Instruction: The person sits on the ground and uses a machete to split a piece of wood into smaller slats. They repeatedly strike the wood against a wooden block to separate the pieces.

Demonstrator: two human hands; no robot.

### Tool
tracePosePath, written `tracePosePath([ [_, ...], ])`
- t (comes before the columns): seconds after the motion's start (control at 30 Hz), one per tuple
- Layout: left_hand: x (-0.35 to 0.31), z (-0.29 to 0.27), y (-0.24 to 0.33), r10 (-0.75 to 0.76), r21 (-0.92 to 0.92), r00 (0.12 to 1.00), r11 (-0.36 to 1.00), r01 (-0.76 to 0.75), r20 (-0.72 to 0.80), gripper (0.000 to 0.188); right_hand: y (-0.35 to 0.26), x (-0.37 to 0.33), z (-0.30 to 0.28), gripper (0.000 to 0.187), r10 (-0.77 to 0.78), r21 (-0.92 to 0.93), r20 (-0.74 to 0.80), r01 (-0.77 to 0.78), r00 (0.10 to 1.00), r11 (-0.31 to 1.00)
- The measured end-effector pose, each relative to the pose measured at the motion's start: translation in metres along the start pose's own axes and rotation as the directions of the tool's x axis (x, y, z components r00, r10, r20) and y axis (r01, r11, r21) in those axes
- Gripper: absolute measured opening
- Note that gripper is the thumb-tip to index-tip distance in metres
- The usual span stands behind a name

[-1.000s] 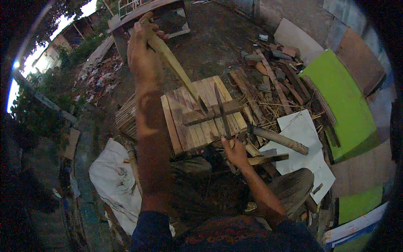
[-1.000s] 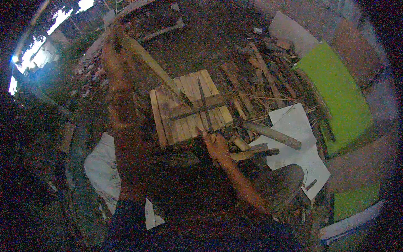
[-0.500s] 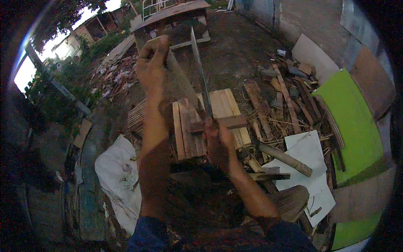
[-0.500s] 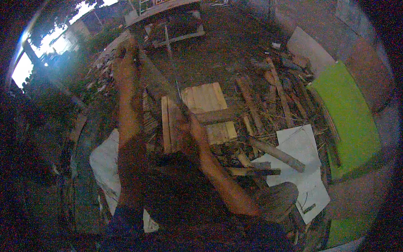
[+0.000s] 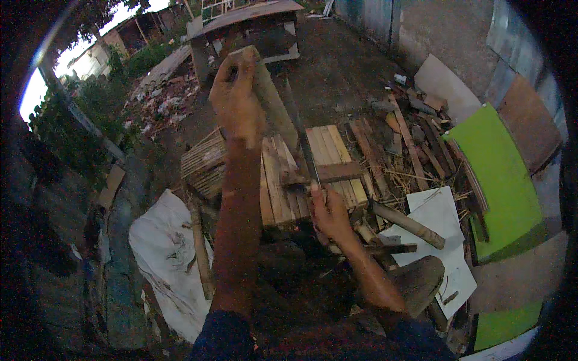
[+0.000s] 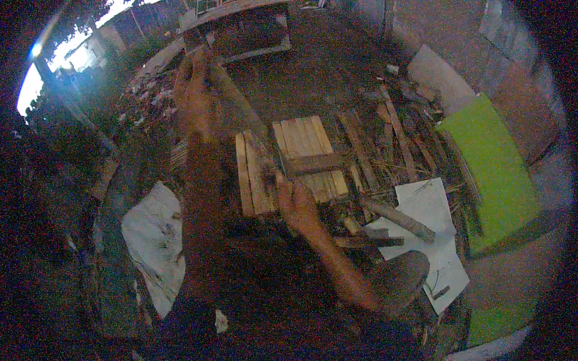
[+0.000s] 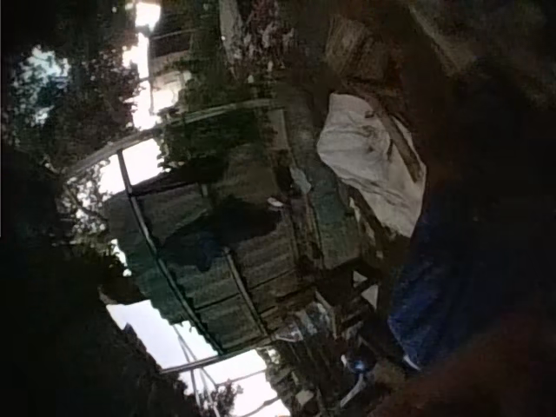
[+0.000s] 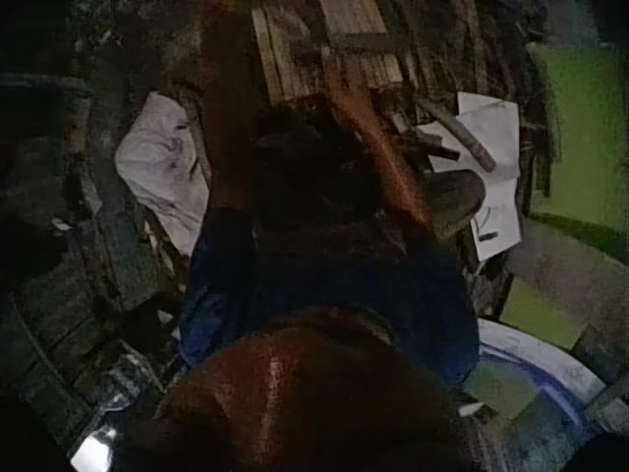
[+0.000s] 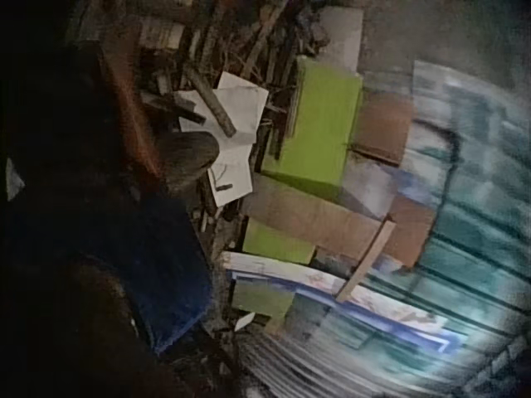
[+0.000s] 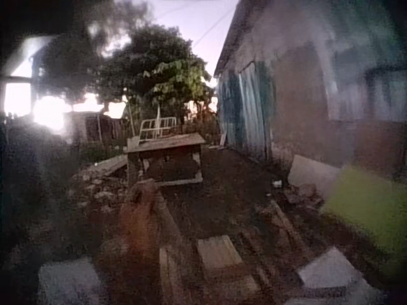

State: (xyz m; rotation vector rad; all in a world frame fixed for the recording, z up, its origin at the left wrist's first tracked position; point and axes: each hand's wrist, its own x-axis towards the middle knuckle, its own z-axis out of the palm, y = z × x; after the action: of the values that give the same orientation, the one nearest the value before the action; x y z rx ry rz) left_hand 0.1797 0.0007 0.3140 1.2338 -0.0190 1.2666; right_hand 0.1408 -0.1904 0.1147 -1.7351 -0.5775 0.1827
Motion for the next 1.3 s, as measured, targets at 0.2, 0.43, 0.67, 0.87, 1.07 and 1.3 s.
tracePosePath([
  [0.2,-0.01,0.014,0.014,0.009,0.082,0.999,0.997,-0.005,-0.04,0.035,0.023,0.005,0.014,0.043,-0.152,0.06,-0.072,0.157,0.986,0.986],
  [0.43,-0.011,0.017,0.012,-0.044,-0.046,0.999,0.998,0.042,-0.031,0.03,0.039,-0.015,-0.011,0.043,0.055,-0.002,0.035,-0.055,0.998,0.998],
  [0.67,-0.012,0.024,0.013,0.003,0.003,1.0,1.0,-0.003,-0.006,0.026,0.086,-0.005,0.024,0.041,-0.096,-0.109,-0.124,0.083,0.988,0.991],
  [0.87,-0.014,0.026,0.007,0.088,0.13,0.996,0.987,-0.09,0.025,0.028,0.119,-0.016,0.002,0.041,0.151,-0.196,0.108,-0.128,0.983,0.972],
  [1.07,-0.002,0.017,-0.007,0.041,0.03,0.999,0.999,-0.041,0.015,0.03,0.009,-0.013,0.007,0.037,-0.144,0.117,-0.041,0.148,0.989,0.982],
  [1.3,0.007,-0.007,-0.011,0.061,0.016,0.997,0.998,-0.06,-0.042,0.034,0.035,-0.017,0.02,0.034,-0.055,-0.01,-0.024,0.055,0.998,0.998],
])
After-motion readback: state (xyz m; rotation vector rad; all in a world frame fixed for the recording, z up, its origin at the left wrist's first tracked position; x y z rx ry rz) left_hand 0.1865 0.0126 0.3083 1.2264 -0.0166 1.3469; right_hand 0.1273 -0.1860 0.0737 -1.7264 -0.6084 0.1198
